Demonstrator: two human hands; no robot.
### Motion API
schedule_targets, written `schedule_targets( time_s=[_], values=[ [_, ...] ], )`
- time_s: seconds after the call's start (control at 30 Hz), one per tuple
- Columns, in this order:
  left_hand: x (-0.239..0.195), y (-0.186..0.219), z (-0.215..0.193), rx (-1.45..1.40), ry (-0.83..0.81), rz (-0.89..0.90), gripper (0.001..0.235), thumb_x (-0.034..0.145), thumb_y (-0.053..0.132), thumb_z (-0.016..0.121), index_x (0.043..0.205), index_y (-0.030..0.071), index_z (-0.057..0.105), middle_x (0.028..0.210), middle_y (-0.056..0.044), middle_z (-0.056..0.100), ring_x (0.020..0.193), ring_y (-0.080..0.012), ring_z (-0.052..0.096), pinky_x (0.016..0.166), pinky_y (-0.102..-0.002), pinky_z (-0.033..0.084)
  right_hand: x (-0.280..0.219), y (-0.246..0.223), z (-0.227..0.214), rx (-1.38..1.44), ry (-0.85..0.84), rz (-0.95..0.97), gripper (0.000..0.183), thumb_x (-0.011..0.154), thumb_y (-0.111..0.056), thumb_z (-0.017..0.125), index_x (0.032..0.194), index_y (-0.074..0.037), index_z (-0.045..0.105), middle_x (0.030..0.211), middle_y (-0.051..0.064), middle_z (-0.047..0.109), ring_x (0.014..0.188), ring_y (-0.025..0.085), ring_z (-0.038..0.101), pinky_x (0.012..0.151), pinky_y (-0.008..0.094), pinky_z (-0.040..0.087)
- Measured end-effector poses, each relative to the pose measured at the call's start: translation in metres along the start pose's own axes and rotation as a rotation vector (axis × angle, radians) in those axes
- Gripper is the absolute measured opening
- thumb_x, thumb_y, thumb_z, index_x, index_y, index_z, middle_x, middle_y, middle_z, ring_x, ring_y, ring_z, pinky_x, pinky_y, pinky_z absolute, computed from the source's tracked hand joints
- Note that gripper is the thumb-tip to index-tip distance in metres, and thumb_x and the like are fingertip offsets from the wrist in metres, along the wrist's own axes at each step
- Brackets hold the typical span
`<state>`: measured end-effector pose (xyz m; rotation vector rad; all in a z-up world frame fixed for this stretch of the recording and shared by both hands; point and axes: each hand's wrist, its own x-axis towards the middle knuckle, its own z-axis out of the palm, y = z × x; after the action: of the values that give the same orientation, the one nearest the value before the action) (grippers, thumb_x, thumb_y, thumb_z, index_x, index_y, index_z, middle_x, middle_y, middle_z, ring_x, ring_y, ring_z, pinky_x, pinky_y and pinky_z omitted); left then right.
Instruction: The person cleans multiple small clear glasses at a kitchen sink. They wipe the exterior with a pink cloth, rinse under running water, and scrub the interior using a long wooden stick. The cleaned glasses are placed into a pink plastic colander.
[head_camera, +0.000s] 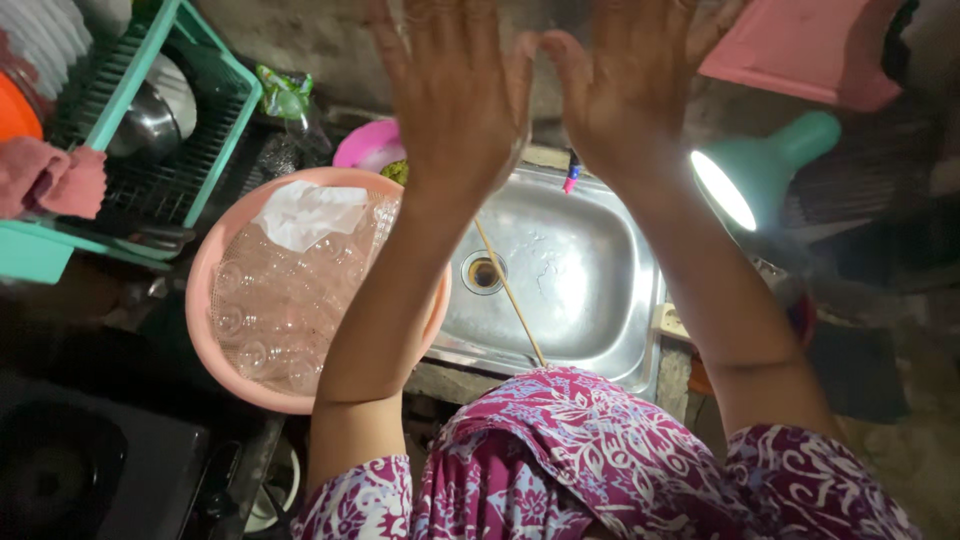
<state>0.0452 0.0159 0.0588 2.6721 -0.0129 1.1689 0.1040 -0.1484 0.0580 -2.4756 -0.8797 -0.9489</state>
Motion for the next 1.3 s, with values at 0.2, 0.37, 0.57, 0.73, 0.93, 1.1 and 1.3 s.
schedule_targets(
  time_s=[0.2, 0.37, 0.57, 0.73, 0.93, 1.1, 1.3],
  values=[
    [-0.03, 0.012, 0.021, -0.05, -0.101, -0.021, 0.075, 0.108, 0.036, 0.058, 0.162, -0.002, 0.024, 0.17, -0.024, 0.02, 0.161, -0.0393, 0.016, 0.132, -0.064, 0.005, -0.033, 0.009, 0.011, -0.128, -0.072, 0.016, 0.076, 0.117, -0.051, 0.045, 0.167, 0.003, 0.025, 0.172, 0.029, 0.014, 0.157, 0.05, 0.002, 0.12, 0.072, -0.01],
    [-0.11, 0.035, 0.016, -0.125, -0.222, -0.034, 0.078, 0.099, 0.03, 0.057, 0.155, -0.012, 0.026, 0.165, -0.033, 0.02, 0.157, -0.0442, 0.015, 0.127, -0.062, 0.011, -0.112, -0.014, 0.02, 0.04, -0.169, -0.013, 0.082, 0.107, -0.048, 0.049, 0.16, 0.011, 0.026, 0.168, 0.032, 0.012, 0.158, 0.048, 0.001, 0.119, 0.076, -0.011],
    [-0.167, 0.032, 0.031, -0.181, -0.307, -0.169, 0.074, 0.09, 0.022, 0.058, 0.149, -0.016, 0.035, 0.161, -0.034, 0.03, 0.155, -0.0437, 0.023, 0.124, -0.06, 0.015, -0.166, -0.025, 0.05, 0.18, -0.334, 0.023, 0.084, 0.1, -0.047, 0.056, 0.153, 0.013, 0.032, 0.165, 0.033, 0.022, 0.157, 0.048, 0.01, 0.117, 0.075, -0.006],
    [-0.16, 0.024, 0.021, -0.14, -0.301, -0.205, 0.076, 0.091, 0.02, 0.06, 0.153, -0.013, 0.031, 0.162, -0.032, 0.027, 0.155, -0.0428, 0.021, 0.125, -0.06, 0.011, -0.152, -0.032, 0.053, 0.193, -0.213, -0.044, 0.077, 0.103, -0.045, 0.057, 0.153, 0.01, 0.038, 0.165, 0.031, 0.025, 0.157, 0.048, 0.015, 0.119, 0.075, -0.004],
    [-0.153, 0.02, -0.001, -0.095, -0.329, -0.26, 0.08, 0.093, 0.022, 0.06, 0.156, -0.011, 0.023, 0.165, -0.031, 0.019, 0.156, -0.0419, 0.013, 0.124, -0.06, 0.006, -0.137, -0.049, 0.043, 0.207, -0.205, -0.093, 0.074, 0.103, -0.045, 0.057, 0.151, 0.009, 0.042, 0.165, 0.031, 0.028, 0.157, 0.048, 0.018, 0.12, 0.074, -0.003],
    [-0.162, 0.018, -0.01, -0.096, -0.341, -0.265, 0.082, 0.092, 0.021, 0.062, 0.155, -0.014, 0.021, 0.166, -0.033, 0.014, 0.156, -0.0457, 0.008, 0.123, -0.062, 0.002, -0.137, -0.058, 0.041, 0.262, -0.224, -0.109, 0.077, 0.101, -0.047, 0.058, 0.15, 0.01, 0.043, 0.164, 0.032, 0.026, 0.156, 0.048, 0.017, 0.119, 0.074, -0.004],
    [-0.17, 0.014, -0.014, -0.075, -0.344, -0.281, 0.082, 0.093, 0.022, 0.062, 0.154, -0.014, 0.021, 0.166, -0.033, 0.014, 0.157, -0.046, 0.008, 0.124, -0.063, 0.004, -0.136, -0.067, 0.041, 0.254, -0.303, -0.108, 0.076, 0.097, -0.043, 0.063, 0.15, 0.008, 0.043, 0.164, 0.032, 0.025, 0.155, 0.049, 0.017, 0.118, 0.074, -0.002]
  ],
)
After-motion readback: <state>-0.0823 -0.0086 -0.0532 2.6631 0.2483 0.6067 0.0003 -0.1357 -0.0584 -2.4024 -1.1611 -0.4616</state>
